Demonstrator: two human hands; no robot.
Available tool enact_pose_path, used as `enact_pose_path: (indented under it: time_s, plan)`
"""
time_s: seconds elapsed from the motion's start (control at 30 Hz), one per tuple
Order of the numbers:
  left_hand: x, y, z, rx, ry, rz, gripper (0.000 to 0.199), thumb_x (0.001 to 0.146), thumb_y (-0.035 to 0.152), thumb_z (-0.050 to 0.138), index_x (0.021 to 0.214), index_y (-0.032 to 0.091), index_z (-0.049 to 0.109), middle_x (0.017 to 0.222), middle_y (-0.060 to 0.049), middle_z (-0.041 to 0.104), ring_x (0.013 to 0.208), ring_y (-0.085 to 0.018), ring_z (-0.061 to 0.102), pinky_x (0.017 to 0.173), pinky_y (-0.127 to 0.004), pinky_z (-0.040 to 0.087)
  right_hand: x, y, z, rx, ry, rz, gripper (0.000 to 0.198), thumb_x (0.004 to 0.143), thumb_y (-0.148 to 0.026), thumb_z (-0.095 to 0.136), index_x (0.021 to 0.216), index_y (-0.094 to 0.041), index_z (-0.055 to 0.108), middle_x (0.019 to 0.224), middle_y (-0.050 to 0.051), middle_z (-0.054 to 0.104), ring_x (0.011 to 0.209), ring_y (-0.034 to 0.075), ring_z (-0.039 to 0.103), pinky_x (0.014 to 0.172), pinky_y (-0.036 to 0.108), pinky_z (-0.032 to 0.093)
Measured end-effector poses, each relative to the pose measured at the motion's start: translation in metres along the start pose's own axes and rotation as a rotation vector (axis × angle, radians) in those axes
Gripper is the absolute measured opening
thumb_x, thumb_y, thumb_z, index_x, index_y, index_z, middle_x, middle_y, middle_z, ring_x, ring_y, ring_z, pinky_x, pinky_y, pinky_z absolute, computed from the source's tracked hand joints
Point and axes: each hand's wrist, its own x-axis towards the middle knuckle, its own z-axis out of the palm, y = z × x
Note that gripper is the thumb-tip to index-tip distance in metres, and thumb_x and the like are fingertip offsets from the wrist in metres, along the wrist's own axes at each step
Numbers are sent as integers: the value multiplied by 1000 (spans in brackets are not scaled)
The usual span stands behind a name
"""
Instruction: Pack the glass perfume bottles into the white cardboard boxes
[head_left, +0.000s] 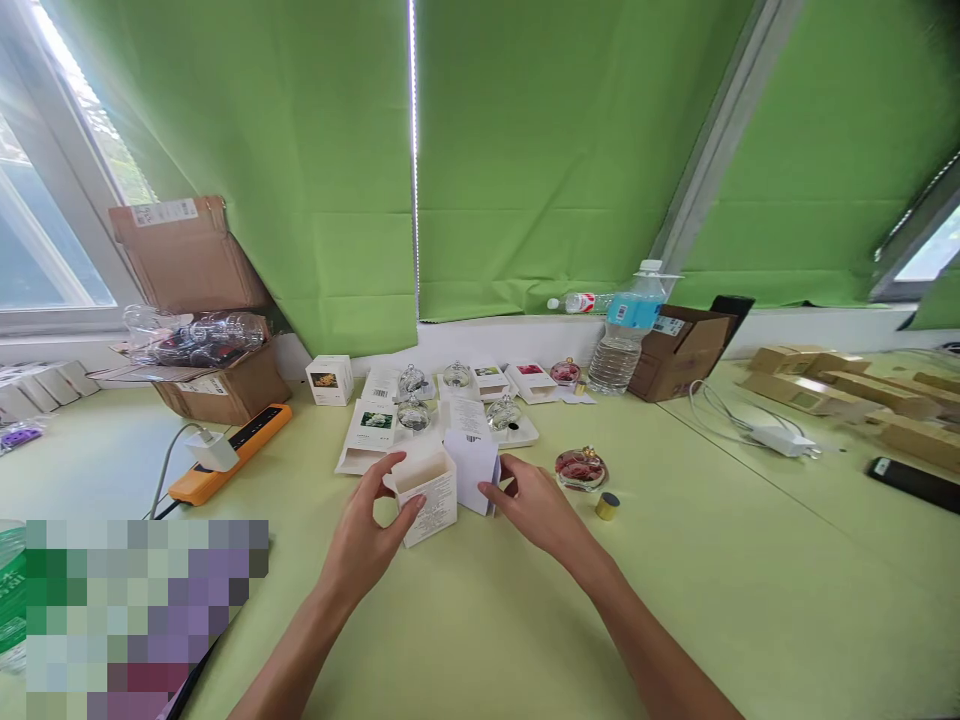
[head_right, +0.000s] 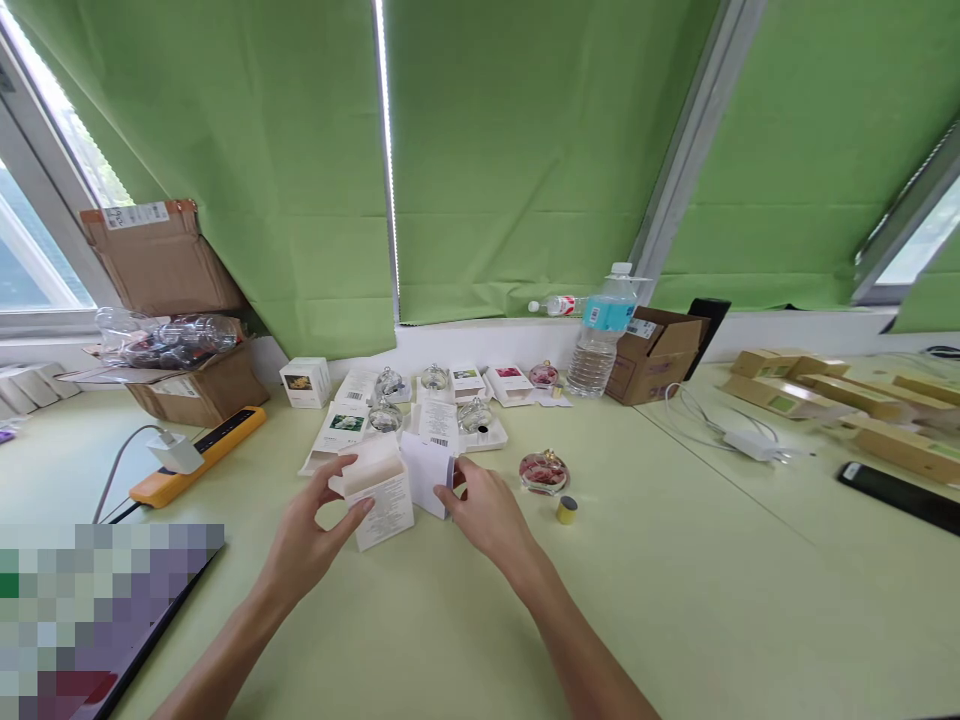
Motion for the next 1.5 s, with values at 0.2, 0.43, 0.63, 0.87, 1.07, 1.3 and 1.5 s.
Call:
enact_pose_path:
  time_s: [0.2,0.43,0.63,0.87,1.07,1.3,1.5]
  plan:
    - [-2,2,0,14,-7,9,49,82,42,58,128,32,44,124,-4,55,92,-19,60,81,-35,49,-2,-1,0,83,18,14,40,81,-50,55,110,-22,58,99,7,67,81,22,63,65,29,44]
    - [-7,-1,6,81,-4,173,45,84,38,57,126,29,46,123,-6,59,107,-23,57,90,-35,45,-8,-14,10,241,114,6,73,74,-58,61,136,-26,39,127,9,56,111,28,55,85,37,45]
    - [-9,-1,7,118,-14,203,42,85,36,57,125,31,46,125,-3,59,115,-22,54,92,-32,43,-7,-17,18,393,164,28,54,81,-54,54,126,-24,51,117,9,62,105,25,58,85,35,47]
    - [-7,1,5,67,-28,140,42,83,38,58,123,30,48,124,-4,59,112,-23,54,91,-34,43,-2,-17,21,802,31,100,45,79,-43,59,119,-21,58,111,7,66,99,23,62,83,32,49]
    - [-5,4,3,-34,-53,46,43,82,39,59,122,30,49,120,-4,59,105,-22,56,88,-36,44,-5,-23,20,973,-55,123,37,80,-40,58,113,-24,64,114,5,66,104,24,61,92,36,46]
    - [-3,6,3,-140,-26,9,42,79,38,62,119,30,53,119,-4,60,103,-23,57,86,-36,45,-4,-21,25,1079,-75,143,38,77,-40,62,110,-22,65,111,6,68,101,26,62,90,37,47]
    - [-3,5,3,-162,-36,-21,44,80,38,62,122,31,50,125,-3,54,100,-20,57,85,-34,47,-5,-22,26,1011,-49,122,38,80,-41,60,114,-24,62,116,5,65,107,24,60,94,36,45]
